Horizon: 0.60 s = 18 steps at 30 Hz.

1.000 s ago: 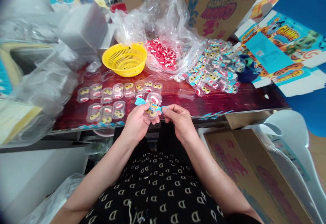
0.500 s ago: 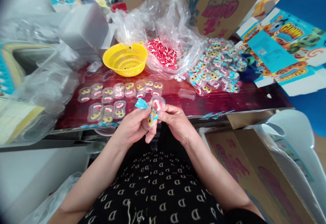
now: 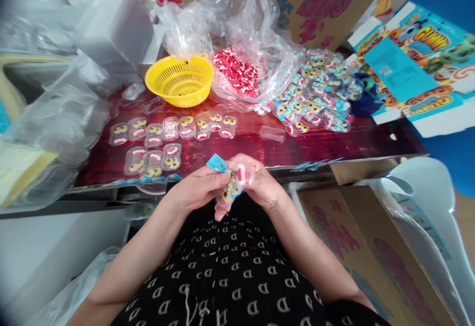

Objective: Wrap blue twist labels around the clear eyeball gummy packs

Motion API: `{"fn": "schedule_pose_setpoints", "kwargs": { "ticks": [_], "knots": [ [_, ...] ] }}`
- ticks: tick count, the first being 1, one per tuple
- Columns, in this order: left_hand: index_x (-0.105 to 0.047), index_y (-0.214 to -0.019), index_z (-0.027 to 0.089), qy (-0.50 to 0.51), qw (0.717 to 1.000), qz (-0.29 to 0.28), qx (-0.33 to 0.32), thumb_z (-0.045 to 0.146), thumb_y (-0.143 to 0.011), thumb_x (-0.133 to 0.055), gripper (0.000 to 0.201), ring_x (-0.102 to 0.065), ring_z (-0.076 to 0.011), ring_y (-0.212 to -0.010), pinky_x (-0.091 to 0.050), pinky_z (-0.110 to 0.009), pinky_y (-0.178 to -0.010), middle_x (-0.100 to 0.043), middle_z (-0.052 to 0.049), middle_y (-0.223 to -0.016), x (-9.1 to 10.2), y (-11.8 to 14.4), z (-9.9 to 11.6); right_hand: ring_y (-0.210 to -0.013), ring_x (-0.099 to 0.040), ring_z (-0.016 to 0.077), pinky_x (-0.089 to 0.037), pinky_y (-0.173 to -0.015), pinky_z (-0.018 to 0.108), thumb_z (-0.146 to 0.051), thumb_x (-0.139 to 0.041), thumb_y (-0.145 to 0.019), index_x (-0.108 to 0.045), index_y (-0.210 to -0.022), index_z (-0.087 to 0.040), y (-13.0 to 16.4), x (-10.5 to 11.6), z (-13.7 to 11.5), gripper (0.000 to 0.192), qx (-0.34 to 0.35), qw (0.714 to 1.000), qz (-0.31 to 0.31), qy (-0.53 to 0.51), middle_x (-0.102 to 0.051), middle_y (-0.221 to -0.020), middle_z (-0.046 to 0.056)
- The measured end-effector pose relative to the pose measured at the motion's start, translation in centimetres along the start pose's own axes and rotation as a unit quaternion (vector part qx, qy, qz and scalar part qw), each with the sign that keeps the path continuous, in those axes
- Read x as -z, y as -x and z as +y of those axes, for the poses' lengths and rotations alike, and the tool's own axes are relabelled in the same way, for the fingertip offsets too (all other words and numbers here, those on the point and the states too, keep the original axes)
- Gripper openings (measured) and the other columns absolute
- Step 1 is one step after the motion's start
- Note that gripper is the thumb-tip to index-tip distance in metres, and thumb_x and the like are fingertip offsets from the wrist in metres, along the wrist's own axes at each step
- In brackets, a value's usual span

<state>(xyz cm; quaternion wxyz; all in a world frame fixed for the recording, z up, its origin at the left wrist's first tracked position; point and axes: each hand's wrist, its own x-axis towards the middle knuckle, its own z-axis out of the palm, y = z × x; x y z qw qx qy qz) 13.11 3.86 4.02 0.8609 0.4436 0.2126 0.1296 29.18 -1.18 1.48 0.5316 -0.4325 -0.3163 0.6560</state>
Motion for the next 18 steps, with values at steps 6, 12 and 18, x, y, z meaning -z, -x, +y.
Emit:
{"fn": "schedule_pose_setpoints", "kwargs": {
  "ticks": [6,12,18],
  "knots": [
    [-0.066,-0.091,0.018,-0.042,0.987,0.104,-0.114,0.053,-0.094,-0.06,0.036,-0.058,-0.0102,-0.046,-0.041,-0.022,-0.046,-0.065,-0.001,-0.061,0.2,-1.2,-1.0,-0.051,-0.063,0.0182,-0.054,-0.053,0.032,-0.07,-0.08,-0.069,-0.071,-0.096,-0.021,-0.2,-0.5,0.3,0.056,-0.014,0.999,0.035,0.0,-0.069,-0.064,0.0],
    [-0.064,-0.11,0.016,-0.18,0.944,0.217,-0.172,0.051,-0.101,-0.048,0.04,-0.059,-0.0112,-0.052,-0.046,-0.024,-0.053,-0.061,0.002,-0.062,0.8,-2.0,-1.5,-0.078,-0.067,0.0183,-0.053,-0.081,0.035,-0.049,-0.073,-0.088,-0.079,-0.089,-0.025,0.4,-0.1,0.5,0.025,0.115,0.989,0.074,0.049,-0.074,-0.082,0.003],
    [-0.052,-0.142,0.016,-0.37,0.882,0.235,-0.172,0.041,-0.104,-0.041,0.047,-0.061,-0.0134,-0.054,-0.05,-0.029,-0.063,-0.062,0.003,-0.066,0.4,-1.5,-1.2,-0.071,-0.06,0.0144,-0.049,-0.074,0.03,-0.045,-0.084,-0.078,-0.079,-0.075,-0.027,-0.1,0.2,1.3,0.019,0.111,0.984,0.13,0.053,-0.069,-0.074,-0.001]
  ]
}}
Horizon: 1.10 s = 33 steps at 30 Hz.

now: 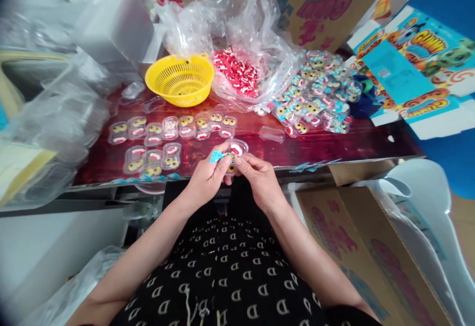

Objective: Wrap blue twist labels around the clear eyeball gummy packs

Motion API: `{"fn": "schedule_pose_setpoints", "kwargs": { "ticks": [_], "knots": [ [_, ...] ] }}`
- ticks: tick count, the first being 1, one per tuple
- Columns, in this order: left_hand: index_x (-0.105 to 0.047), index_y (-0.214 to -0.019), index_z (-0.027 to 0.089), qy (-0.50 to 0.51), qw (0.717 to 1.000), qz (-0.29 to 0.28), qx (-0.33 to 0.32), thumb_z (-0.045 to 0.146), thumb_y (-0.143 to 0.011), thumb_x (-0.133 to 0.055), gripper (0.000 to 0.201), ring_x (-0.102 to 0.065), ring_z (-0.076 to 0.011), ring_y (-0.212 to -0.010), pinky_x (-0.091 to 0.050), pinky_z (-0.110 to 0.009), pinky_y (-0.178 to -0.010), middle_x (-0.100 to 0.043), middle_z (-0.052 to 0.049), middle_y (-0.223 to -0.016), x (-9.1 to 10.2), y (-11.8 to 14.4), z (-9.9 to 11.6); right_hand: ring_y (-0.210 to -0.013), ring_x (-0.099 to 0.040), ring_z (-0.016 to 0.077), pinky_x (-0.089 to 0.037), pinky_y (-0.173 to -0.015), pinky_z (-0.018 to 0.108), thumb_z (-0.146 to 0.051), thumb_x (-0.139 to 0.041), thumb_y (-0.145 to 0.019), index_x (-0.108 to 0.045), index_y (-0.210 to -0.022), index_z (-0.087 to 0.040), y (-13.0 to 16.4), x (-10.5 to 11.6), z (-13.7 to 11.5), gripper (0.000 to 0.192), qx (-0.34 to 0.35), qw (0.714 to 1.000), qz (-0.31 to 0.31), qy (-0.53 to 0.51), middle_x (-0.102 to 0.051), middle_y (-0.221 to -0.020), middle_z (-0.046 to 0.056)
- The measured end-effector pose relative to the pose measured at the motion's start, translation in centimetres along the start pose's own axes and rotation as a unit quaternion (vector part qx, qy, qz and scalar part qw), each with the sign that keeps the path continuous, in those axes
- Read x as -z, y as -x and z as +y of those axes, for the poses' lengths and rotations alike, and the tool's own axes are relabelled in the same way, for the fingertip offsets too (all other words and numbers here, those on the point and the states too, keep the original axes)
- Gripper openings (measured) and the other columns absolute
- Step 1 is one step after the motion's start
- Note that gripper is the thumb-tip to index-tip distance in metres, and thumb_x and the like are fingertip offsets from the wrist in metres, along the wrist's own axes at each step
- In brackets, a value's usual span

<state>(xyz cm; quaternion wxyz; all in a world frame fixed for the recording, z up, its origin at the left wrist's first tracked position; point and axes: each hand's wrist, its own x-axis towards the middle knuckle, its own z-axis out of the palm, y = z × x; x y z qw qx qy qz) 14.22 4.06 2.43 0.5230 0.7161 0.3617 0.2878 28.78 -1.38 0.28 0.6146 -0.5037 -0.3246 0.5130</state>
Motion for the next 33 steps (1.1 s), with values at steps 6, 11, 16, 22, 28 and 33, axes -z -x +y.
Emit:
{"fn": "schedule_pose_setpoints", "kwargs": {
  "ticks": [6,11,16,22,28,33],
  "knots": [
    [-0.053,-0.145,0.019,0.05,0.998,-0.019,0.016,0.043,-0.103,-0.043,0.05,-0.063,-0.0132,-0.056,-0.052,-0.029,-0.066,-0.068,0.0,-0.074,0.2,0.1,-0.3,-0.069,-0.058,0.0122,-0.048,-0.071,0.027,-0.039,-0.086,-0.076,-0.082,-0.082,-0.028,0.1,-0.1,0.1,0.013,-0.007,1.0,0.01,-0.023,-0.071,-0.072,-0.002],
    [-0.073,-0.114,0.02,0.12,0.989,0.083,-0.011,0.043,-0.097,-0.06,0.032,-0.069,-0.0157,-0.082,-0.055,-0.028,-0.073,-0.074,-0.006,-0.096,0.5,-0.3,-0.7,-0.062,-0.055,0.0099,-0.045,-0.065,0.026,-0.039,-0.09,-0.069,-0.081,-0.073,-0.026,0.2,0.0,-0.2,0.017,-0.005,0.998,0.058,-0.021,-0.07,-0.067,-0.003],
    [-0.078,-0.095,0.021,0.082,0.977,0.177,-0.081,0.035,-0.098,-0.061,0.022,-0.069,-0.0149,-0.088,-0.056,-0.028,-0.081,-0.075,-0.004,-0.095,0.2,-0.1,-0.5,-0.061,-0.055,0.0095,-0.045,-0.065,0.026,-0.04,-0.091,-0.069,-0.082,-0.074,-0.027,0.4,-0.2,-0.2,0.017,0.01,0.998,0.056,-0.018,-0.07,-0.067,-0.004],
    [-0.078,-0.099,0.02,-0.042,0.96,0.224,-0.163,0.028,-0.099,-0.059,0.02,-0.069,-0.0146,-0.086,-0.056,-0.029,-0.081,-0.077,-0.005,-0.095,0.0,0.8,0.4,-0.061,-0.056,0.0106,-0.047,-0.065,0.027,-0.042,-0.091,-0.069,-0.081,-0.072,-0.027,0.3,-0.1,0.0,0.018,-0.002,0.999,0.038,-0.026,-0.07,-0.065,-0.004],
    [-0.079,-0.095,0.02,0.253,0.95,0.173,0.059,0.04,-0.091,-0.068,0.023,-0.067,-0.0137,-0.074,-0.054,-0.028,-0.071,-0.076,-0.004,-0.088,-0.2,-0.1,0.0,-0.07,-0.065,0.0142,-0.054,-0.073,0.03,-0.038,-0.09,-0.071,-0.084,-0.083,-0.03,0.5,-0.2,0.2,0.016,0.02,0.999,0.027,-0.032,-0.078,-0.079,-0.002],
    [-0.079,-0.085,0.017,0.444,0.881,0.055,0.153,0.031,-0.082,-0.077,0.014,-0.068,-0.0128,-0.075,-0.055,-0.027,-0.077,-0.077,-0.005,-0.084,0.4,-1.2,0.3,-0.09,-0.073,0.0194,-0.056,-0.095,0.04,-0.038,-0.089,-0.073,-0.084,-0.087,-0.033,0.3,0.1,0.1,0.016,0.053,0.998,-0.002,-0.015,-0.082,-0.097,-0.001]
  ]
}}
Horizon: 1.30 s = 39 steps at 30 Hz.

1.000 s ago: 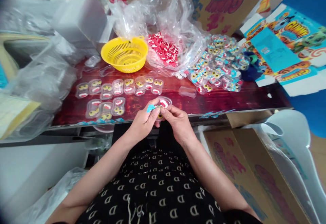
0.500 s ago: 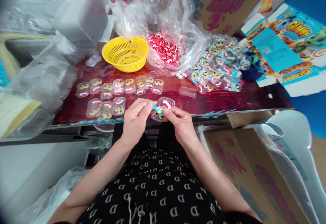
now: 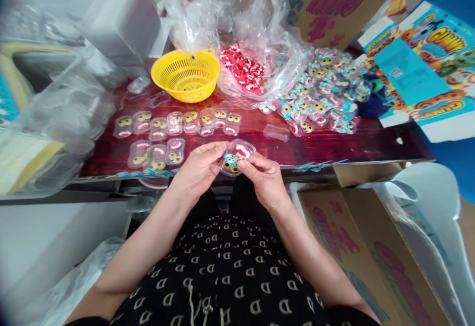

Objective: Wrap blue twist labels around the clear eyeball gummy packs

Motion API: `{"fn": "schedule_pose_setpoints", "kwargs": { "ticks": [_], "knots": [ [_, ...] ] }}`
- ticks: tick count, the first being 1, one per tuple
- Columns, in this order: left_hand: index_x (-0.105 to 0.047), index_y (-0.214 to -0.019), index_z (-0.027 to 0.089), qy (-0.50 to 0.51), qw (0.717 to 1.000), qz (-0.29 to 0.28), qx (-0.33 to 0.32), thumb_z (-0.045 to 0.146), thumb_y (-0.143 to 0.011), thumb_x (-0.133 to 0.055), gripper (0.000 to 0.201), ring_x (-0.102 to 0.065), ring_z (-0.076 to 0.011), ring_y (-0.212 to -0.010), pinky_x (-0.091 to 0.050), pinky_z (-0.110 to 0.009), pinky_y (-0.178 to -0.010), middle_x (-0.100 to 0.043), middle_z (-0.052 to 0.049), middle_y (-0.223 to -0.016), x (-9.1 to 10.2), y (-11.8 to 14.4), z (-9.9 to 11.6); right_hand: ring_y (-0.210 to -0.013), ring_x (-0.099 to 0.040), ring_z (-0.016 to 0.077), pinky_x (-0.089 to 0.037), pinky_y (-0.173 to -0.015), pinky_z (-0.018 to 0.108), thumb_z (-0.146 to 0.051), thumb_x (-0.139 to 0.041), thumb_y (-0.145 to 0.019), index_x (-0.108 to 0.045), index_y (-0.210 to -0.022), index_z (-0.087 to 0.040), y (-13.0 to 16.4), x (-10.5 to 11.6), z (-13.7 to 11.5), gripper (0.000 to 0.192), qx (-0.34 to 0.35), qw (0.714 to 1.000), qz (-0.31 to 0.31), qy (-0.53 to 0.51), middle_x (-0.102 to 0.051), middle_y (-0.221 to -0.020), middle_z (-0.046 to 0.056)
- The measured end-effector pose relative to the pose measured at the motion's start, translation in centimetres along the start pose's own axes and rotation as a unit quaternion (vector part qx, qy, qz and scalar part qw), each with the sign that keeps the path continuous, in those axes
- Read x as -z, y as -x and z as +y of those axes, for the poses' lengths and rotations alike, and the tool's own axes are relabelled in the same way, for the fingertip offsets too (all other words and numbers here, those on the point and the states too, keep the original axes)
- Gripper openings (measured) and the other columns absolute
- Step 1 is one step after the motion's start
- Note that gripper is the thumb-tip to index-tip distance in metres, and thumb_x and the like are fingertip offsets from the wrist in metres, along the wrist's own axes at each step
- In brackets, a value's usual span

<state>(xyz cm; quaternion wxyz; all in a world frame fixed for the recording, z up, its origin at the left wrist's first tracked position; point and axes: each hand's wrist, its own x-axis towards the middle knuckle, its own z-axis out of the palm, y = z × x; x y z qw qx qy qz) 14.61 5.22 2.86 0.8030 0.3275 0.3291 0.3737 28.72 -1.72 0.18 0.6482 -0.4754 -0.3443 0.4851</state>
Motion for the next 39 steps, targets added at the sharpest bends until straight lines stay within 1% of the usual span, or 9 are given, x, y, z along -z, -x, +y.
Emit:
{"fn": "schedule_pose_setpoints", "kwargs": {
  "ticks": [7,13,17,21,25,29,32,36,39],
  "knots": [
    [-0.071,-0.097,0.022,-0.046,0.997,-0.055,-0.009,0.031,-0.082,-0.076,0.018,-0.069,-0.0166,-0.085,-0.055,-0.032,-0.083,-0.074,-0.004,-0.094,0.8,-0.3,0.2,-0.105,-0.073,0.0235,-0.054,-0.102,0.045,-0.036,-0.085,-0.078,-0.084,-0.096,-0.036,-0.4,0.5,-0.5,0.018,0.042,0.995,-0.043,0.074,-0.081,-0.106,0.0],
    [-0.06,-0.083,0.024,-0.102,0.993,-0.022,-0.052,0.039,-0.083,-0.076,0.023,-0.06,-0.0152,-0.072,-0.052,-0.03,-0.07,-0.065,-0.001,-0.078,1.3,-0.4,-0.3,-0.098,-0.071,0.0226,-0.056,-0.095,0.044,-0.034,-0.08,-0.083,-0.083,-0.1,-0.037,-0.4,0.5,-0.4,0.018,0.066,0.985,-0.028,0.155,-0.079,-0.1,0.001],
    [-0.061,-0.083,0.021,-0.099,0.994,-0.015,-0.049,0.041,-0.085,-0.074,0.024,-0.059,-0.0137,-0.073,-0.05,-0.029,-0.073,-0.064,-0.001,-0.079,1.4,-0.6,-0.6,-0.089,-0.069,0.0202,-0.055,-0.088,0.039,-0.031,-0.077,-0.084,-0.083,-0.1,-0.036,-0.6,0.0,-0.3,0.018,0.076,0.981,-0.015,0.177,-0.078,-0.092,0.001],
    [-0.062,-0.084,0.019,-0.116,0.989,0.042,-0.084,0.048,-0.088,-0.069,0.03,-0.059,-0.0135,-0.076,-0.049,-0.029,-0.079,-0.065,-0.001,-0.081,1.1,-0.7,-1.9,-0.083,-0.066,0.0192,-0.054,-0.082,0.036,-0.03,-0.075,-0.084,-0.084,-0.096,-0.033,-1.1,-0.6,-0.2,0.016,0.077,0.981,0.004,0.178,-0.076,-0.086,0.001],
    [-0.063,-0.086,0.019,-0.197,0.964,0.096,-0.153,0.056,-0.099,-0.052,0.041,-0.059,-0.0155,-0.081,-0.049,-0.031,-0.082,-0.066,-0.003,-0.085,0.5,-0.1,-3.0,-0.08,-0.065,0.0185,-0.052,-0.078,0.034,-0.033,-0.074,-0.084,-0.084,-0.094,-0.032,-1.5,-0.8,-0.1,0.014,0.075,0.982,0.018,0.17,-0.074,-0.083,0.001],
    [-0.068,-0.095,0.02,-0.336,0.916,0.065,-0.209,0.048,-0.101,-0.051,0.034,-0.062,-0.0173,-0.092,-0.048,-0.031,-0.089,-0.069,-0.005,-0.098,0.2,0.7,-2.5,-0.081,-0.064,0.0177,-0.052,-0.079,0.033,-0.034,-0.074,-0.085,-0.084,-0.094,-0.033,-1.9,-0.8,-0.5,0.014,0.08,0.985,0.013,0.154,-0.072,-0.084,0.001],
    [-0.068,-0.089,0.02,-0.371,0.907,0.054,-0.19,0.045,-0.098,-0.057,0.029,-0.062,-0.0173,-0.087,-0.049,-0.03,-0.083,-0.068,-0.003,-0.09,0.5,0.5,-2.2,-0.08,-0.062,0.0158,-0.051,-0.079,0.031,-0.036,-0.075,-0.084,-0.083,-0.097,-0.033,-1.9,-0.5,-0.9,0.015,0.071,0.988,-0.002,0.14,-0.069,-0.083,0.0],
    [-0.063,-0.083,0.02,-0.333,0.938,0.012,-0.093,0.053,-0.095,-0.059,0.035,-0.064,-0.0165,-0.072,-0.05,-0.029,-0.072,-0.067,0.0,-0.079,0.6,-0.3,-2.7,-0.074,-0.06,0.0126,-0.05,-0.07,0.028,-0.041,-0.078,-0.082,-0.083,-0.088,-0.029,-1.5,0.9,-1.4,0.014,0.023,0.989,-0.035,0.143,-0.067,-0.082,-0.001],
    [-0.064,-0.084,0.02,-0.336,0.941,-0.026,-0.042,0.059,-0.095,-0.055,0.041,-0.065,-0.016,-0.065,-0.049,-0.029,-0.066,-0.069,-0.001,-0.076,0.2,-1.1,-3.1,-0.066,-0.059,0.0111,-0.049,-0.061,0.025,-0.046,-0.078,-0.08,-0.081,-0.084,-0.024,-2.1,2.8,-2.4,0.023,-0.03,0.984,-0.043,0.172,-0.069,-0.077,-0.001]
  ]
}}
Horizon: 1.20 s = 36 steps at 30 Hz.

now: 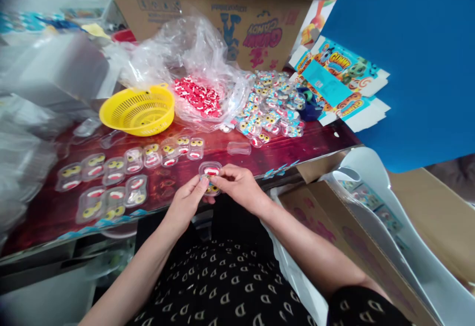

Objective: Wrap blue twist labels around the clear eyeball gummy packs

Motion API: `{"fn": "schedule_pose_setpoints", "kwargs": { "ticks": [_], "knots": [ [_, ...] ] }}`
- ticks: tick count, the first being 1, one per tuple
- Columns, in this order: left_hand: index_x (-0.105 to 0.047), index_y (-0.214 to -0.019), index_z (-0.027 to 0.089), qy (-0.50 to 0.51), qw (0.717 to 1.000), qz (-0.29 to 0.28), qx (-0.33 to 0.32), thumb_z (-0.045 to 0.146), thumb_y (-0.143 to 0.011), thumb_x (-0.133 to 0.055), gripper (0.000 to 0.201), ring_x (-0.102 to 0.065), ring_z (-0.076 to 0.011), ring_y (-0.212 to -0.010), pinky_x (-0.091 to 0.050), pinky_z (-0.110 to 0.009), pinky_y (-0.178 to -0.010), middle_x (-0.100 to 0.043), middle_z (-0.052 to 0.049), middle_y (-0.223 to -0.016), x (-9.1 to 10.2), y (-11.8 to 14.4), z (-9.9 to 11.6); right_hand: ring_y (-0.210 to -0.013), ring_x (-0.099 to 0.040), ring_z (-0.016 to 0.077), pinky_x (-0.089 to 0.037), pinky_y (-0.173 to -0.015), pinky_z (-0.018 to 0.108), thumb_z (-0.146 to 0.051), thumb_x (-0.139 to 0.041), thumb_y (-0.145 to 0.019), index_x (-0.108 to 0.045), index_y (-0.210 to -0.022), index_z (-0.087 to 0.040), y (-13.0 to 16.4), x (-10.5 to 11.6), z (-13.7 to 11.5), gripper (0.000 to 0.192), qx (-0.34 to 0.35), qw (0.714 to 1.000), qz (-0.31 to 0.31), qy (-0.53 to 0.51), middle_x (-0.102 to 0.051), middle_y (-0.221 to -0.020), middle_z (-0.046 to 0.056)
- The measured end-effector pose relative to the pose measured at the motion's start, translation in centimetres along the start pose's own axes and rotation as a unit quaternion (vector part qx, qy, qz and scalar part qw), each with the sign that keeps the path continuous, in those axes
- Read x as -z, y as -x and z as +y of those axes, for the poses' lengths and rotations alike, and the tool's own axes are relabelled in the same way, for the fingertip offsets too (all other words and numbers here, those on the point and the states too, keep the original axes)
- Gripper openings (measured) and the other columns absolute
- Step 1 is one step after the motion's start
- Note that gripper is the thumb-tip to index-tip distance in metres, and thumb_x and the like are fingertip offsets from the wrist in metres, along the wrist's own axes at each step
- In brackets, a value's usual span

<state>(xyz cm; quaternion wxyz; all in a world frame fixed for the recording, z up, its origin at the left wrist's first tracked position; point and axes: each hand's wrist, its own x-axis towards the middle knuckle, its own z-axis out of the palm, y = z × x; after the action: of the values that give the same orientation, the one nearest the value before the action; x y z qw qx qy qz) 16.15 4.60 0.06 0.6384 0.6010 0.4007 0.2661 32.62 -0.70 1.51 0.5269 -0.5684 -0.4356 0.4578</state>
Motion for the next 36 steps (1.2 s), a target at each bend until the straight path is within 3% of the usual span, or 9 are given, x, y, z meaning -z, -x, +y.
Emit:
{"fn": "schedule_pose_setpoints", "kwargs": {
  "ticks": [2,6,9,12,15,18,25,30,36],
  "knots": [
    [-0.066,-0.092,0.02,0.014,1.0,0.009,0.0,0.06,-0.095,-0.054,0.041,-0.065,-0.0149,-0.063,-0.048,-0.028,-0.064,-0.07,-0.002,-0.08,-0.1,-0.6,0.1,-0.059,-0.058,0.0104,-0.048,-0.054,0.023,-0.048,-0.08,-0.078,-0.08,-0.084,-0.021,-1.6,2.4,-0.8,0.028,-0.029,0.999,0.018,0.01,-0.072,-0.074,0.0],
    [-0.065,-0.107,0.019,0.082,0.995,0.06,0.01,0.055,-0.091,-0.061,0.04,-0.064,-0.0116,-0.061,-0.046,-0.025,-0.061,-0.069,-0.001,-0.087,0.3,-1.5,0.2,-0.056,-0.06,0.0119,-0.052,-0.052,0.023,-0.044,-0.087,-0.072,-0.07,-0.07,-0.018,-8.7,8.8,-4.0,0.031,0.0,0.988,0.155,-0.01,-0.067,-0.064,0.001],
    [-0.066,-0.101,0.018,0.096,0.993,0.073,0.018,0.051,-0.087,-0.067,0.036,-0.062,-0.0109,-0.06,-0.046,-0.025,-0.061,-0.069,0.0,-0.083,0.6,-1.8,-0.1,-0.063,-0.066,0.0147,-0.059,-0.062,0.028,-0.041,-0.075,-0.088,-0.065,-0.083,-0.018,-14.2,13.3,-6.2,0.025,0.025,0.968,0.248,-0.021,-0.065,-0.068,0.001],
    [-0.067,-0.1,0.018,0.094,0.992,0.081,0.013,0.048,-0.087,-0.068,0.033,-0.062,-0.0113,-0.06,-0.047,-0.026,-0.062,-0.068,0.0,-0.081,0.7,-1.7,-0.6,-0.067,-0.067,0.0161,-0.06,-0.065,0.031,-0.033,-0.064,-0.095,-0.065,-0.1,-0.015,-16.1,15.7,-6.2,0.018,-0.008,0.947,0.296,0.125,-0.065,-0.071,0.002],
    [-0.068,-0.101,0.018,0.082,0.994,0.073,0.007,0.047,-0.087,-0.067,0.032,-0.063,-0.0124,-0.062,-0.048,-0.026,-0.064,-0.07,-0.001,-0.082,0.7,-1.7,-0.9,-0.075,-0.07,0.0187,-0.058,-0.072,0.03,-0.026,-0.064,-0.093,-0.071,-0.103,-0.011,-14.4,16.1,-4.0,0.019,-0.056,0.912,0.235,0.33,-0.071,-0.078,0.006],
    [-0.069,-0.1,0.019,0.069,0.996,0.064,0.003,0.046,-0.087,-0.066,0.03,-0.063,-0.0128,-0.063,-0.048,-0.027,-0.064,-0.07,-0.001,-0.082,0.8,-1.8,-1.0,-0.095,-0.073,0.0249,-0.055,-0.088,0.033,-0.029,-0.062,-0.093,-0.079,-0.095,-0.014,-12.0,15.4,-2.1,0.023,-0.09,0.829,0.133,0.536,-0.078,-0.092,0.01],
    [-0.069,-0.099,0.018,0.073,0.995,0.065,0.002,0.043,-0.088,-0.066,0.027,-0.063,-0.0122,-0.062,-0.048,-0.026,-0.063,-0.07,-0.001,-0.081,0.8,-1.7,-1.1,-0.117,-0.068,0.0359,-0.05,-0.098,0.041,-0.025,-0.052,-0.096,-0.08,-0.108,-0.012,-12.3,13.7,-2.3,0.033,-0.162,0.723,0.078,0.667,-0.074,-0.122,0.023],
    [-0.069,-0.099,0.018,0.077,0.995,0.062,0.001,0.042,-0.089,-0.065,0.026,-0.063,-0.0116,-0.062,-0.047,-0.026,-0.063,-0.07,-0.001,-0.081,0.9,-1.7,-1.1,-0.117,-0.069,0.0349,-0.051,-0.095,0.037,-0.027,-0.049,-0.097,-0.08,-0.109,-0.011,-12.9,13.8,-2.1,0.036,-0.167,0.704,0.052,0.688,-0.074,-0.12,0.024],
    [-0.068,-0.1,0.017,0.084,0.995,0.052,0.012,0.042,-0.088,-0.066,0.028,-0.063,-0.011,-0.062,-0.046,-0.025,-0.063,-0.07,-0.001,-0.083,0.9,-2.1,-1.2,-0.105,-0.072,0.0288,-0.049,-0.088,0.031,-0.022,-0.051,-0.092,-0.079,-0.102,-0.011,-12.2,15.2,-1.6,0.032,-0.137,0.723,0.048,0.675,-0.078,-0.108,0.02]
  ]
}}
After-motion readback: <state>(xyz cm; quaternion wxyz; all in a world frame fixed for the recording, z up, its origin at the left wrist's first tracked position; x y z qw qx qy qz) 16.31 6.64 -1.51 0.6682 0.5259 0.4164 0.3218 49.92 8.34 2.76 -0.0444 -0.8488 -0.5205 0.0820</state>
